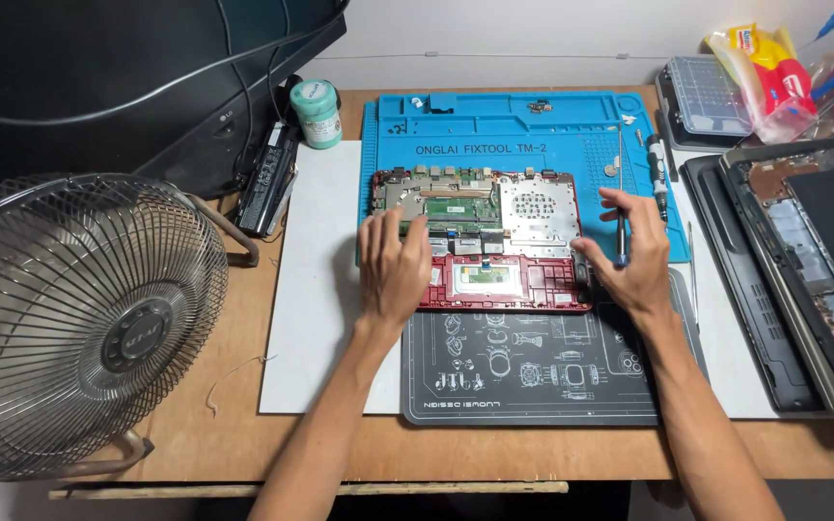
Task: The person removes a laptop battery and sets it aside. They then use a screwdriver to unscrew and remove the motherboard from the laptop chassis, disconnecting cables as needed. Finally, they lift the motherboard out of the case and inspect it.
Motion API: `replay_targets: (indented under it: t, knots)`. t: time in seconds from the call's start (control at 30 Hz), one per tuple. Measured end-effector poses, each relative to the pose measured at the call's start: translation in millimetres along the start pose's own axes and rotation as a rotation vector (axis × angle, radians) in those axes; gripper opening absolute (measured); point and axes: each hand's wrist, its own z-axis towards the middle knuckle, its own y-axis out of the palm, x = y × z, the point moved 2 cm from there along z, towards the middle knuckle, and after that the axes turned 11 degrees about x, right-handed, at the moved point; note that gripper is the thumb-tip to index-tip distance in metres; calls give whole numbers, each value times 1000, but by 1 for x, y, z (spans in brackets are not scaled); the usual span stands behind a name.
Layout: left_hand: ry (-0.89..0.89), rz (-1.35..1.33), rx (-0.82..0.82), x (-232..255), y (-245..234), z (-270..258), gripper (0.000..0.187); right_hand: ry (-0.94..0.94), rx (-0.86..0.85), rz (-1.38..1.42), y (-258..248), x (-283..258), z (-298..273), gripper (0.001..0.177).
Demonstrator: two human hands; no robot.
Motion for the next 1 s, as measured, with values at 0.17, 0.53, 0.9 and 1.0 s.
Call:
replay_targets:
  t: [0.17, 0.53, 0.9, 1.0]
  knots:
    - [55, -40, -16, 22, 7, -6, 18, 21, -60, 20, 4, -6, -2, 92]
    - [115, -88, -12, 43, 16, -19, 19, 54, -30, -58, 3, -13, 2, 47]
    - [315, 13, 115, 47, 43, -24, 23, 163, -137, -325, 14, 31, -15, 33]
    - [221, -52, 86, 49, 32, -16, 19, 150, -143, -343, 14, 23, -13, 31]
